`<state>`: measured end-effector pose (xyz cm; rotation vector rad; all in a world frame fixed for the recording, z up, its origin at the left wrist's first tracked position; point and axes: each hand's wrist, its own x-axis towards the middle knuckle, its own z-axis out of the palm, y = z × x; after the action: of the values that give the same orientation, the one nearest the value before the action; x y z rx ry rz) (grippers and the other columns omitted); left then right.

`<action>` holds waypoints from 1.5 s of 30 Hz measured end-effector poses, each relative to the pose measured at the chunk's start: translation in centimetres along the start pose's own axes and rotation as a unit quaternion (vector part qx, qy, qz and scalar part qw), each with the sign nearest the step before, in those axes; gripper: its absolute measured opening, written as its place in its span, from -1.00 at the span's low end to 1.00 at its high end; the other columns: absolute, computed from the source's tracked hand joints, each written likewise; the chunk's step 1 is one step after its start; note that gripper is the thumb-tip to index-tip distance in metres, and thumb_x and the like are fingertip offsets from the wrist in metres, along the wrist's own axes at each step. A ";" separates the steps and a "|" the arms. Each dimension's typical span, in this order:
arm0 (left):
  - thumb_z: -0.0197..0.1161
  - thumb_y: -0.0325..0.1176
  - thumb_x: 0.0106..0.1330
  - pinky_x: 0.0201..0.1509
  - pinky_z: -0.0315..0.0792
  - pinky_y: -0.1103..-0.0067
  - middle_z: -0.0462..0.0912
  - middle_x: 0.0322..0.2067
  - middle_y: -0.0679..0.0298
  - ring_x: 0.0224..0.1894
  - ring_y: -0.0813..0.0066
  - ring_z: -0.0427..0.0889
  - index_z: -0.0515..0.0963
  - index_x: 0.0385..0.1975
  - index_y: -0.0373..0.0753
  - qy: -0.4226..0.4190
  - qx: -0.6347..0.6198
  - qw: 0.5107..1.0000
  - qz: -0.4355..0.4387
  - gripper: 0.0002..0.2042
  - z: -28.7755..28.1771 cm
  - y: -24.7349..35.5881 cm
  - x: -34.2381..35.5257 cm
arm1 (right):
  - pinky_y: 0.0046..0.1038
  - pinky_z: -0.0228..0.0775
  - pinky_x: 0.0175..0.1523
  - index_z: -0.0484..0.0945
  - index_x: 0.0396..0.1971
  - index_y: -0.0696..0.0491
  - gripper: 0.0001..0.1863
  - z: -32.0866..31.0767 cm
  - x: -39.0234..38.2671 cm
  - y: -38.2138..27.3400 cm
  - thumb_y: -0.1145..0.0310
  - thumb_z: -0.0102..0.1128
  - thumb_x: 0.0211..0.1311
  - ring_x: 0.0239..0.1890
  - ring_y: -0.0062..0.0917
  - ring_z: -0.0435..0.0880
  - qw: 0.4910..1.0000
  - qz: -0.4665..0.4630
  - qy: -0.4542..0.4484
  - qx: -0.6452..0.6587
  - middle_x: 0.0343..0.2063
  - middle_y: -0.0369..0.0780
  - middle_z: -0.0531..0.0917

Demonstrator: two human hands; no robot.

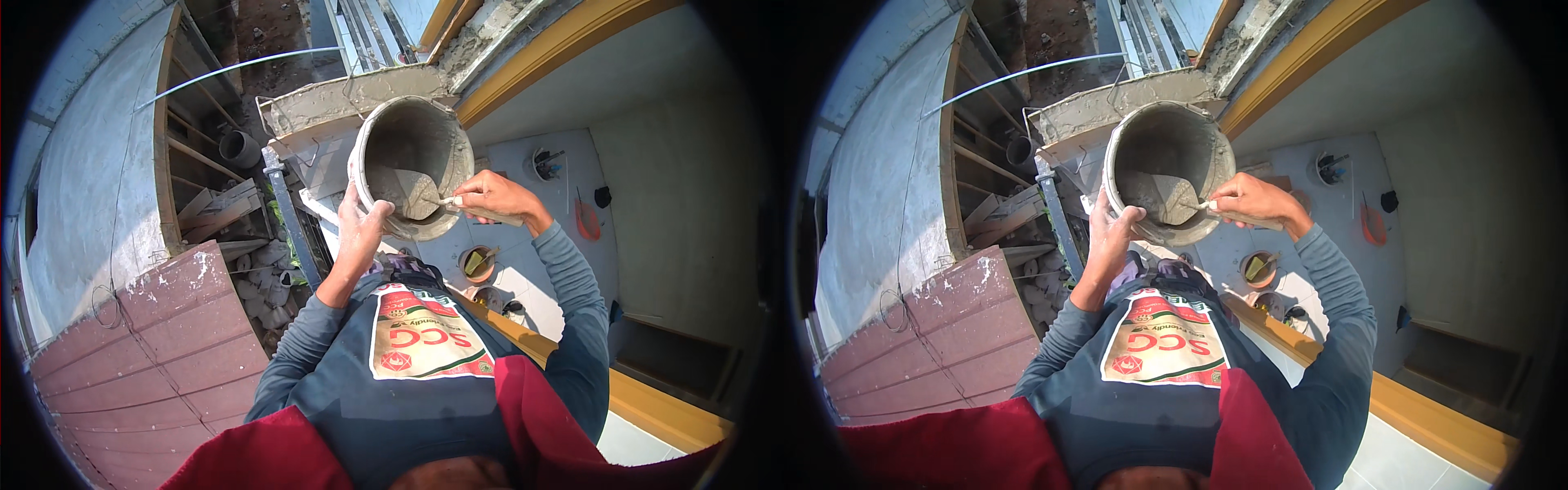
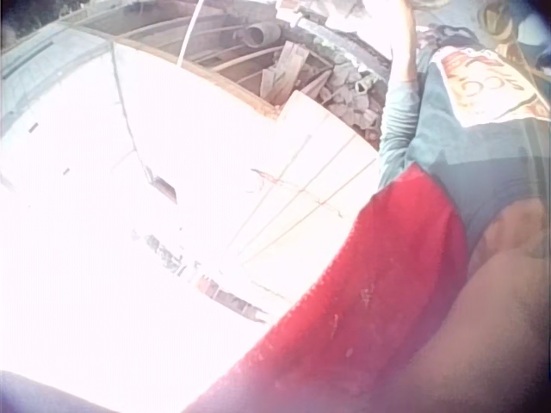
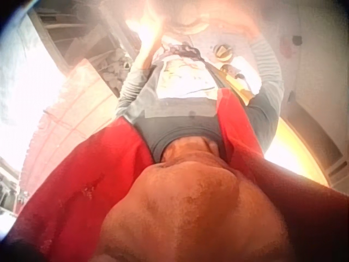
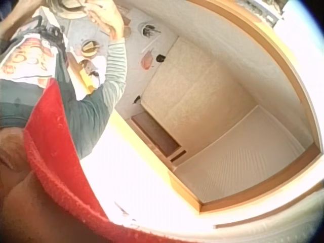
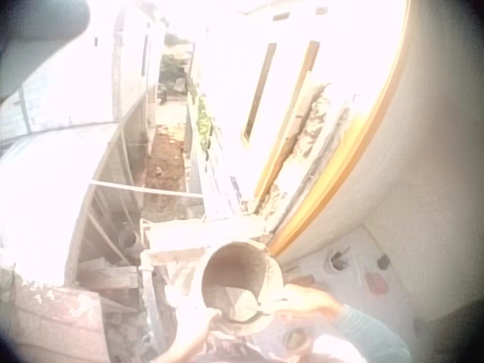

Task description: The person uses a hammer on a window frame before applying mortar from a bucket using a trowel. They then place a tile onto the mortar and tap it with the hammer to secure it.

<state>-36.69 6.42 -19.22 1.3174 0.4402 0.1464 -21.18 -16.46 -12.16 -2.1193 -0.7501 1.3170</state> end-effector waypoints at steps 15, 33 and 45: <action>0.12 -0.60 0.12 -0.33 0.74 0.44 0.53 -0.05 0.10 -0.19 0.32 0.68 0.17 0.30 -0.28 0.007 -0.185 0.979 -0.082 -0.35 -2.7 2.2 -0.1 | -0.61 0.44 -0.56 0.56 -0.14 0.19 -0.66 -4.8 -6.9 -10.5 0.19 0.00 0.49 -0.62 -0.70 0.53 0.993 -0.049 0.070 0.084 -0.53 -0.30 0.58; 0.09 -0.59 0.07 -0.44 0.72 0.36 0.47 -0.08 0.12 -0.23 0.24 0.63 0.24 0.25 -0.24 -0.018 -0.213 0.972 -0.093 -0.37 -0.5 -1.3 3.1 | -0.71 0.37 -0.72 0.34 0.03 0.23 -0.59 -20.9 -16.0 -15.5 0.15 -0.27 0.59 -0.65 -0.77 0.34 0.832 -0.328 0.175 0.411 -0.43 -0.28 0.40; 0.10 -0.57 0.07 -0.39 0.72 0.34 0.48 -0.14 0.14 -0.26 0.28 0.61 0.25 0.24 -0.24 -0.025 -0.216 0.973 -0.077 -0.38 1.1 -1.9 5.2 | -0.45 0.50 -0.50 0.55 -0.25 0.16 -0.71 -7.0 -6.0 -7.8 0.20 0.15 0.36 -0.59 -0.58 0.62 0.980 -0.006 0.198 0.001 -0.52 -0.21 0.62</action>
<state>-31.78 6.74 -22.04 0.8545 0.4366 0.0728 -18.39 -16.14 -0.43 -2.2716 -0.5884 0.8455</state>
